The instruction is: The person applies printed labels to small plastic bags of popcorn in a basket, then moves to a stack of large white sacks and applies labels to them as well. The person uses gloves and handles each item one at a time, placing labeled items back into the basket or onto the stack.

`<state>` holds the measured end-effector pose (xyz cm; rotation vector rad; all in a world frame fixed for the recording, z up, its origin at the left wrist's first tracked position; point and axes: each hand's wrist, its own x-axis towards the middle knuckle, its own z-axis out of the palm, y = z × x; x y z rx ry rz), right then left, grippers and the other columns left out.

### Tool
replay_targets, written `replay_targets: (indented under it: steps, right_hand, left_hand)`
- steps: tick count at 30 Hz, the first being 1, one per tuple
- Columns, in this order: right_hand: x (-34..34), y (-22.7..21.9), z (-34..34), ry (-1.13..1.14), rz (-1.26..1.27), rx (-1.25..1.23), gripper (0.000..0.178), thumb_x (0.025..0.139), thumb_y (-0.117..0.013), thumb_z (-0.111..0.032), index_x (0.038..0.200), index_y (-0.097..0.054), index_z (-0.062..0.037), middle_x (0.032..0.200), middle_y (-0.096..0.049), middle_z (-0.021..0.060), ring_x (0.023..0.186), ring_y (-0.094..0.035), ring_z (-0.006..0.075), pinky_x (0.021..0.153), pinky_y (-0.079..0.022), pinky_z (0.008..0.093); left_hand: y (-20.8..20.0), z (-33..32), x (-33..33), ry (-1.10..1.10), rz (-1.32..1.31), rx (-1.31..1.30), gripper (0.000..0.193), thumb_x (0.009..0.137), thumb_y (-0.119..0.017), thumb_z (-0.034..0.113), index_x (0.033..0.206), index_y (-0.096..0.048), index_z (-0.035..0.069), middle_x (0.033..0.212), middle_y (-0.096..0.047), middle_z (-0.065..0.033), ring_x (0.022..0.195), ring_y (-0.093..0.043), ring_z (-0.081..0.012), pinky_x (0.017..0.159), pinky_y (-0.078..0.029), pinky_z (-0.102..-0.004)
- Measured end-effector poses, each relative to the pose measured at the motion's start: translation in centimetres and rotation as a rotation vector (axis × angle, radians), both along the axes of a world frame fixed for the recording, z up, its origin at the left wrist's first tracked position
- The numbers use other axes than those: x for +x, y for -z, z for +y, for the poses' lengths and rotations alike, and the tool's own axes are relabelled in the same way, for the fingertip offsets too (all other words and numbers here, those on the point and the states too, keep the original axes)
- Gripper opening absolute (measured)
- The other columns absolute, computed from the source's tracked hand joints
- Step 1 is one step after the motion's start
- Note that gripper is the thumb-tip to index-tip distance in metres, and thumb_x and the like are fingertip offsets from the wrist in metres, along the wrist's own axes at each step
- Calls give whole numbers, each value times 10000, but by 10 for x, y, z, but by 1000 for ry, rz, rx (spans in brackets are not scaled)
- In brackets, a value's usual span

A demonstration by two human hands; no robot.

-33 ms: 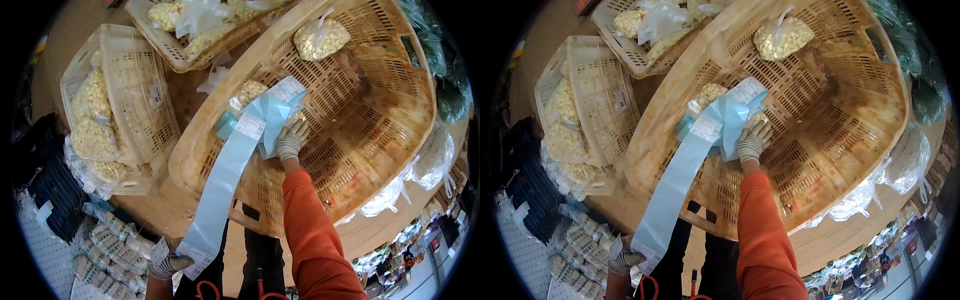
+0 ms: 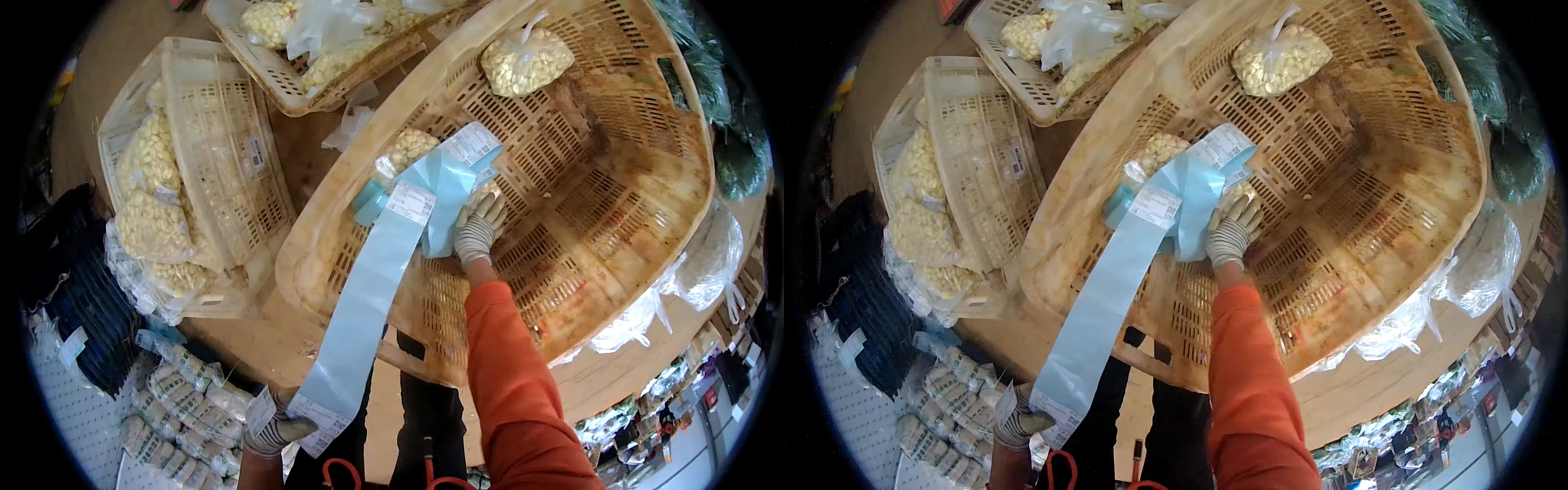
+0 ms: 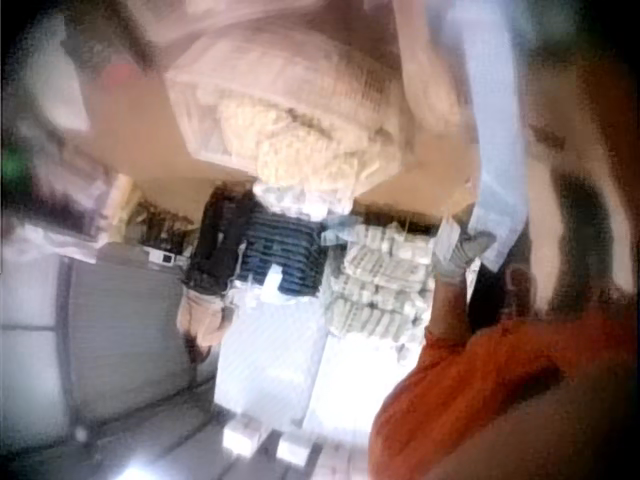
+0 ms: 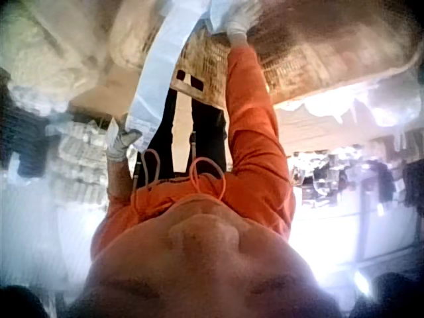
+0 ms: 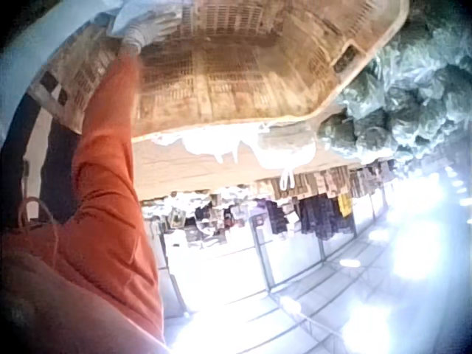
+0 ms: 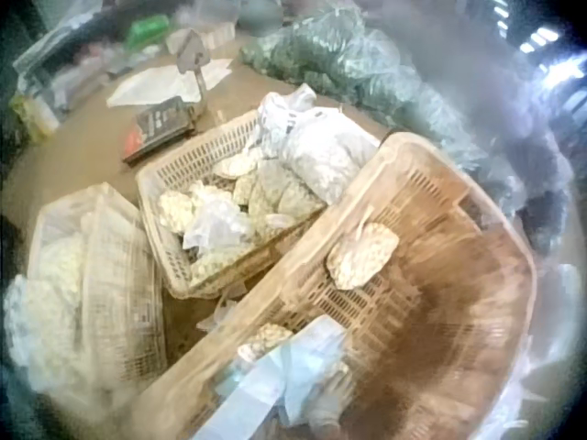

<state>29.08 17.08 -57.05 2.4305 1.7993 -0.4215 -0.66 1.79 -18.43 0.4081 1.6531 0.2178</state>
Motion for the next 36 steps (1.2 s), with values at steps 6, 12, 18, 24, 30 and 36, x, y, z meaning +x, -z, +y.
replay_targets:
  steps: [6, 12, 18, 24, 30, 36]
  right_hand:
    - [56, 9, 26, 589, 833, -140, 732, 784, -661, -236, 1383, -322, 12, 1338, -417, 227, 1212, -441, 307, 1000, -383, 321]
    - [52, -35, 30, 665, 703, -390, 533, 726, -746, -199, 1115, -514, 82, 999, -611, 155, 859, -573, 198, 761, -473, 318]
    - [55, -167, -19, 611, 808, 10, 301, 767, -691, -111, 979, -530, 30, 962, -605, 107, 837, -525, 153, 739, -451, 299]
    - [-2, -378, -7, 360, 1008, 146, 296, 795, -631, -24, 1070, -525, -13, 1024, -586, 46, 898, -530, 155, 819, -458, 287]
    - [-119, -493, -14, 124, 1332, -1, 386, 779, -628, 62, 1134, -511, -34, 1121, -554, 54, 992, -513, 142, 898, -423, 287]
    - [-173, -497, -25, 94, 1417, -239, 581, 788, -694, -97, 1291, -417, -8, 1007, -591, 99, 855, -552, 140, 751, -482, 277]
  left_hand:
    - [3, 17, 11, -316, -146, -8, 566, 617, -743, 178, 1131, -605, -13, 968, -658, -88, 881, -601, -144, 768, -484, -301]
    - [2, -1, 9, -346, -193, -23, 632, 655, -730, 205, 1218, -539, -10, 1033, -633, -74, 931, -589, -161, 803, -478, -307]
    - [-33, -19, -1, -242, -124, 32, 450, 754, -701, 160, 1152, -577, -11, 935, -667, -103, 816, -625, -157, 706, -509, -310]
    - [-35, -74, -4, -186, -17, 124, 394, 750, -704, 264, 1038, -626, 7, 837, -667, -144, 703, -628, -203, 628, -485, -325]
    - [-60, -54, -10, -37, 55, 112, 522, 713, -696, 399, 1047, -621, 4, 885, -661, -195, 782, -632, -297, 685, -490, -400]
    - [-74, -15, -17, 58, 490, 124, 463, 687, -671, 470, 756, -659, 13, 830, -639, -219, 810, -621, -349, 696, -492, -426]
